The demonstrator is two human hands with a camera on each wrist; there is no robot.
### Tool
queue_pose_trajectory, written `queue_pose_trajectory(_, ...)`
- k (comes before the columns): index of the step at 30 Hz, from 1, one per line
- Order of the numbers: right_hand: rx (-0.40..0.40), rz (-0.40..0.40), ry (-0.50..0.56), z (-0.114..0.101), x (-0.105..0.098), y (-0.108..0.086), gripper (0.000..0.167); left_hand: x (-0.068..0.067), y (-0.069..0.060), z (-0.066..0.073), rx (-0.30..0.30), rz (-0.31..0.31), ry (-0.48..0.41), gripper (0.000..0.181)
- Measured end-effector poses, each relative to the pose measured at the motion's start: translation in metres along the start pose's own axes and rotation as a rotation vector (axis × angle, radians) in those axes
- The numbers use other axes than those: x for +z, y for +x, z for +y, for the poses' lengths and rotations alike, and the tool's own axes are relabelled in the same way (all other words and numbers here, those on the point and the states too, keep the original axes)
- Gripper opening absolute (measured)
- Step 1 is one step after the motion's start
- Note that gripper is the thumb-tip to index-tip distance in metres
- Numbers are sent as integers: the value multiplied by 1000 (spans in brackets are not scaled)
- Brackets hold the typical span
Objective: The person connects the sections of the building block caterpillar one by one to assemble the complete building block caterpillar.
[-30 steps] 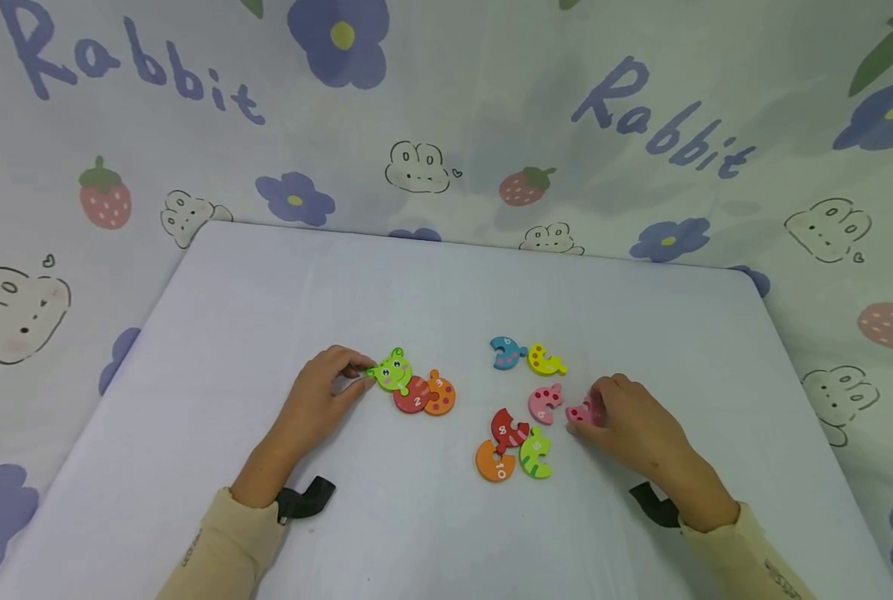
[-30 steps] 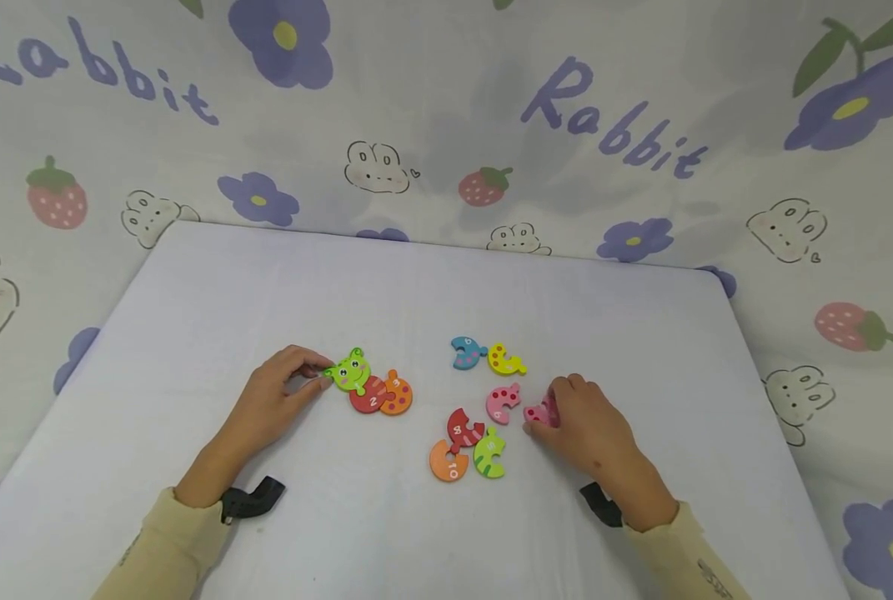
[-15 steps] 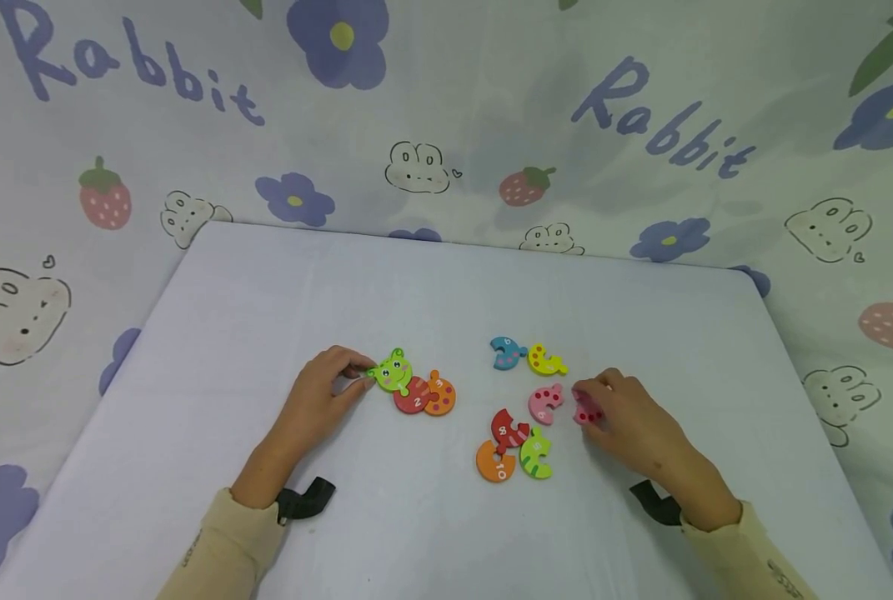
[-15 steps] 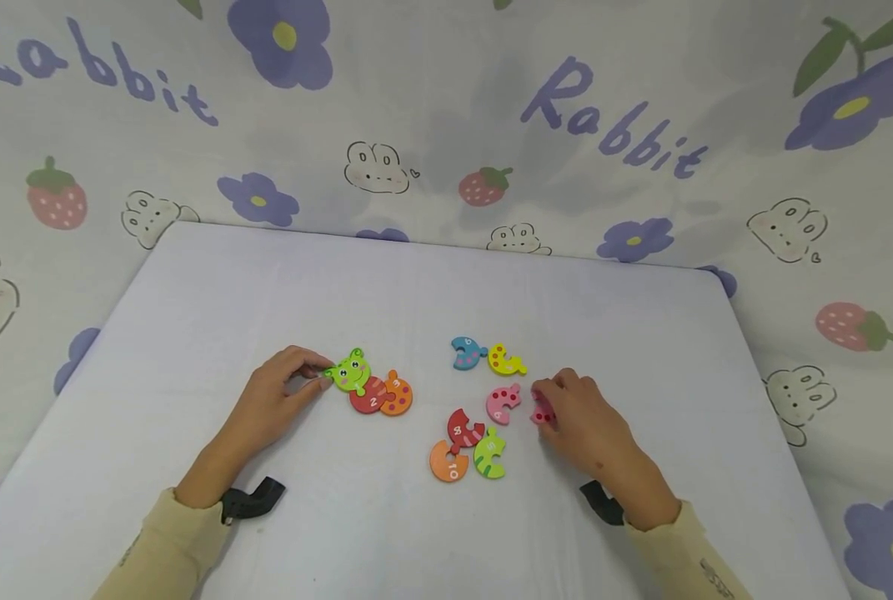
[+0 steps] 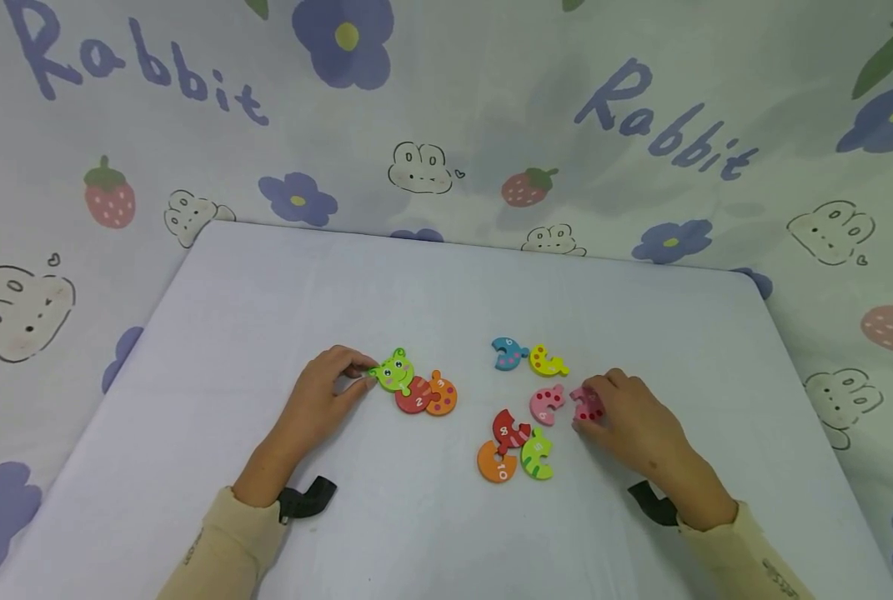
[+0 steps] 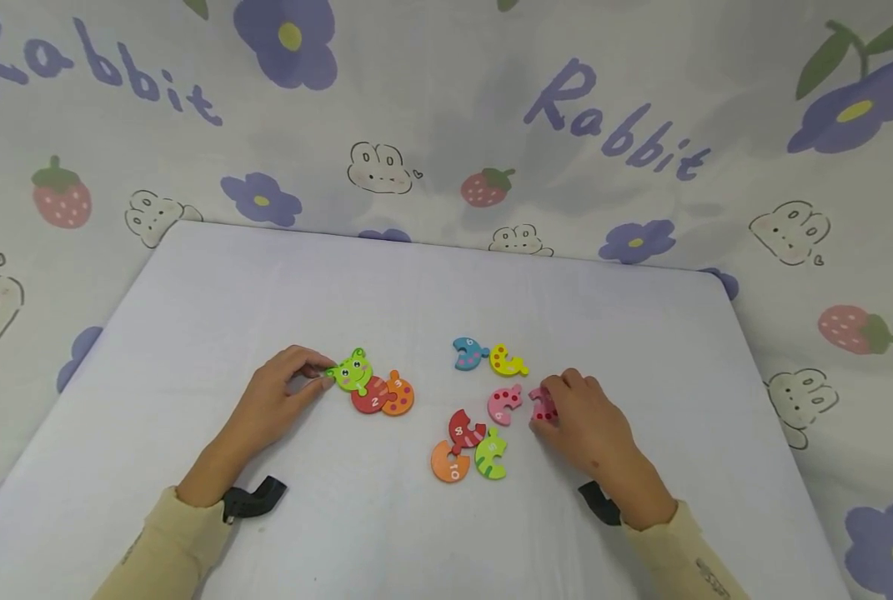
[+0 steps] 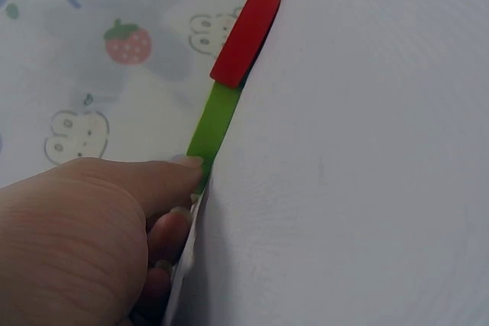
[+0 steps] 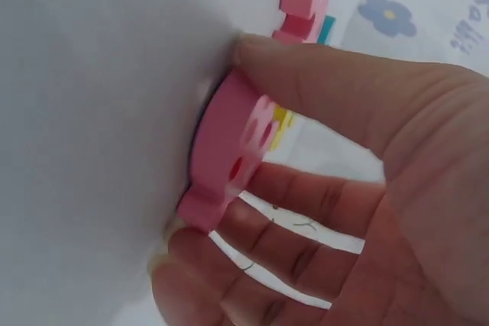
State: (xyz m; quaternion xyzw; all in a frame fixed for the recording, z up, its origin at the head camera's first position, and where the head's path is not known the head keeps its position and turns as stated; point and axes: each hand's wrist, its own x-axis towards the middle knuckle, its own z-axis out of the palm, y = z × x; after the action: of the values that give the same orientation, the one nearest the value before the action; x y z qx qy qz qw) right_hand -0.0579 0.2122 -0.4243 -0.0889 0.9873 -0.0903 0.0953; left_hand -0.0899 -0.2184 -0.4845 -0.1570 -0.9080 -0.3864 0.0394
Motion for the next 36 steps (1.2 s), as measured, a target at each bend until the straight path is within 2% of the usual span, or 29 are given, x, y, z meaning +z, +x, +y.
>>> queue_pose_trajectory(4, -57, 11, 46, -3, -12, 3, 61, 0, 0, 0, 4, 5, -8, 22)
queue_pose_trajectory(9, -198, 32, 95, -16, -28, 16, 62, 0, -1, -2, 3, 6, -10, 23)
queue_pose_trajectory(16, -400, -43, 107, -63, -41, 48, 62, -1, -1, -2, -2, 4, -10, 23)
queue_pose_trajectory(20, -472, -116, 77, -91, -39, 69, 59, 0, -1, -2, -1, 1, -14, 22)
queue_pose_trajectory(24, -547, -155, 37, -108, -32, 87, 54, 4, -1, -3, 6, -8, -17, 22)
queue_pose_trajectory(29, -612, -171, 2, -121, -25, 104, 50, 5, 0, -3, 12, -2, -11, 23)
queue_pose_trajectory(36, -673, -241, -8, -131, -16, 116, 45, 3, -1, -4, 40, 28, -11, 24)
